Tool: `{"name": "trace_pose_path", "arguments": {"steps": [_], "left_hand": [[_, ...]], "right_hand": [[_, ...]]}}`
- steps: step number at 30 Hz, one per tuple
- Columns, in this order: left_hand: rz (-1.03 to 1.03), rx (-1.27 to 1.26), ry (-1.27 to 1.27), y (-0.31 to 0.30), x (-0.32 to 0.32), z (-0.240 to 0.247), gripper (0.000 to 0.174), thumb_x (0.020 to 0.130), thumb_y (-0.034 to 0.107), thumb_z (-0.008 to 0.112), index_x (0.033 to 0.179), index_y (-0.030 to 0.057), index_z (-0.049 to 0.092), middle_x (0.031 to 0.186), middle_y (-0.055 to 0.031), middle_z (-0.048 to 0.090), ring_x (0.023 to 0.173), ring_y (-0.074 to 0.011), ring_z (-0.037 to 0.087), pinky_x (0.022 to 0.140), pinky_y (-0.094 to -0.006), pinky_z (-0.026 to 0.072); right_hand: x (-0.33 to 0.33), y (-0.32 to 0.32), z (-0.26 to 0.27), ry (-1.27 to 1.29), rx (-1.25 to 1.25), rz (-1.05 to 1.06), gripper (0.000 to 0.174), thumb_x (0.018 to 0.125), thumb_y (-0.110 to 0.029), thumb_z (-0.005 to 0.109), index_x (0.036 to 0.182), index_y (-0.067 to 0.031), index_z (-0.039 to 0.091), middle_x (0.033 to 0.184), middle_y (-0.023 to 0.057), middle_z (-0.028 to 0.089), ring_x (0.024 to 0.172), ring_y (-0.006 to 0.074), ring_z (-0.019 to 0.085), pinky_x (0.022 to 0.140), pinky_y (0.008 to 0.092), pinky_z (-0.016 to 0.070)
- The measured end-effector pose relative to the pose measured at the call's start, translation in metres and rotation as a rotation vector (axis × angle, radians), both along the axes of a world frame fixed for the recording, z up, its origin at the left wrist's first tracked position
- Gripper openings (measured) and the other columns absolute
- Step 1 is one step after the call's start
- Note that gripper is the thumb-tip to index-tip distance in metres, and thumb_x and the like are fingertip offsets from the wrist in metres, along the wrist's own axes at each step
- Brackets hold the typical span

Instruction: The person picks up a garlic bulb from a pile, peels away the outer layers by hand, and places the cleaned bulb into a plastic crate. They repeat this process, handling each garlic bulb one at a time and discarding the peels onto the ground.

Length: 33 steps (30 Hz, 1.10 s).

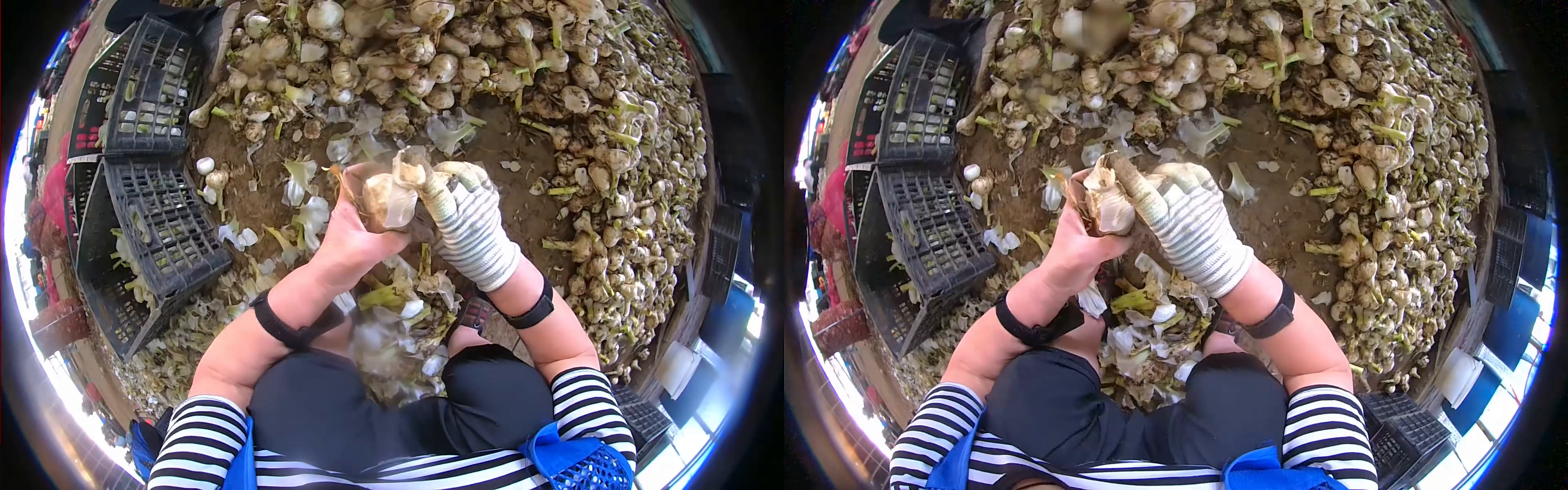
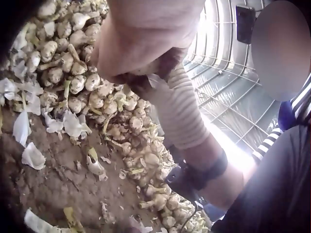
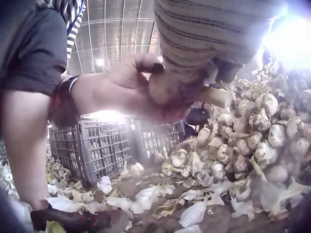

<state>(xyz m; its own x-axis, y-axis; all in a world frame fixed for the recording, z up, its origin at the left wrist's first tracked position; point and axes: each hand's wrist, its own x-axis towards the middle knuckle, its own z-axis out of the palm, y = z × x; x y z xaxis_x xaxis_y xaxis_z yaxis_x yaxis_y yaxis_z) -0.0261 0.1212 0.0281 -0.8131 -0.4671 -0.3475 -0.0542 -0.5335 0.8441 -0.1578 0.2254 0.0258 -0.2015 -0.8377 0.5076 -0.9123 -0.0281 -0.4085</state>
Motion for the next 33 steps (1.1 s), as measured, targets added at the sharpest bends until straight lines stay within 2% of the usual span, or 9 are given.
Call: {"name": "trace_pose_path", "arguments": {"steps": [6,12,14,16,20,22,24,27,33], "left_hand": [[-0.058,-0.050,-0.060,0.001,0.001,-0.007,0.073,0.061,-0.010,0.063,0.126,0.0062,0.033,0.112,-0.0029,0.050,0.104,-0.0129,0.049,0.091,-0.0297,0.0384],[-0.167,-0.530,-0.160,-0.009,0.000,-0.013,0.070,0.065,-0.003,0.066,0.126,0.0031,0.032,0.111,-0.0060,0.052,0.101,-0.0141,0.052,0.088,-0.0279,0.0418],[0.000,0.017,-0.215,-0.014,-0.004,-0.004,0.066,0.069,0.008,0.071,0.124,0.0022,0.034,0.109,-0.0072,0.053,0.101,-0.0144,0.053,0.087,-0.0281,0.0427],[0.013,0.167,-0.160,-0.014,-0.002,-0.003,0.065,0.069,0.018,0.075,0.119,0.0011,0.037,0.107,-0.0077,0.054,0.099,-0.0143,0.053,0.086,-0.0285,0.0432],[0.028,-0.029,-0.107,-0.014,-0.003,0.004,0.063,0.066,0.012,0.075,0.116,-0.0002,0.038,0.106,-0.0073,0.054,0.099,-0.0134,0.053,0.087,-0.0274,0.0422],[-0.083,-0.267,-0.156,-0.015,-0.003,0.006,0.065,0.062,0.007,0.074,0.117,0.0008,0.039,0.105,-0.0066,0.055,0.098,-0.0126,0.052,0.087,-0.0274,0.0416],[-0.076,-0.267,-0.145,-0.012,-0.002,0.004,0.068,0.058,0.006,0.076,0.116,0.0017,0.040,0.105,-0.0051,0.055,0.096,-0.0108,0.052,0.086,-0.0272,0.0419],[-0.144,-0.797,-0.257,-0.012,0.000,0.005,0.059,0.058,0.011,0.077,0.108,0.0001,0.047,0.094,-0.0132,0.061,0.090,-0.0199,0.060,0.079,-0.0300,0.0476],[-0.201,-1.099,-0.255,-0.010,-0.001,0.006,0.054,0.058,0.011,0.076,0.105,0.0031,0.050,0.096,-0.0160,0.062,0.086,-0.0255,0.062,0.078,-0.0313,0.0485]], "right_hand": [[0.000,-0.003,-0.001,-0.068,0.284,0.053,0.076,0.061,-0.021,0.066,0.131,-0.0049,0.041,0.076,0.0055,0.056,0.075,0.0248,0.054,0.071,0.0365,0.0408],[-0.001,-0.003,-0.008,-0.026,0.282,0.048,0.073,0.064,-0.022,0.067,0.131,-0.0070,0.041,0.075,0.0066,0.055,0.073,0.0259,0.054,0.071,0.0376,0.0404],[-0.006,-0.003,-0.012,0.050,0.035,-0.062,0.071,0.065,-0.020,0.066,0.131,-0.0087,0.041,0.077,0.0076,0.055,0.073,0.0273,0.054,0.071,0.0372,0.0409],[-0.011,-0.004,-0.010,0.048,0.038,-0.077,0.067,0.067,-0.018,0.065,0.130,-0.0089,0.043,0.080,0.0078,0.056,0.073,0.0281,0.053,0.070,0.0366,0.0417],[-0.015,-0.007,-0.006,-0.155,-0.111,-0.039,0.066,0.065,-0.011,0.062,0.129,-0.0086,0.044,0.086,0.0065,0.058,0.072,0.0265,0.053,0.068,0.0373,0.0422],[-0.013,-0.005,-0.005,0.013,-0.042,0.010,0.066,0.064,-0.011,0.060,0.129,-0.0091,0.044,0.086,0.0039,0.059,0.075,0.0248,0.054,0.069,0.0368,0.0418],[-0.012,-0.006,-0.003,0.077,-0.067,0.044,0.064,0.066,-0.012,0.058,0.129,-0.0095,0.045,0.083,0.0009,0.058,0.079,0.0230,0.053,0.071,0.0360,0.0412],[-0.009,-0.005,-0.009,0.093,0.084,0.059,0.063,0.069,-0.015,0.056,0.131,-0.0097,0.043,0.079,-0.0001,0.056,0.079,0.0212,0.053,0.073,0.0349,0.0401],[-0.002,-0.005,-0.012,0.069,0.314,0.018,0.063,0.072,-0.018,0.057,0.132,-0.0087,0.041,0.075,0.0027,0.055,0.075,0.0217,0.052,0.071,0.0354,0.0395]]}}
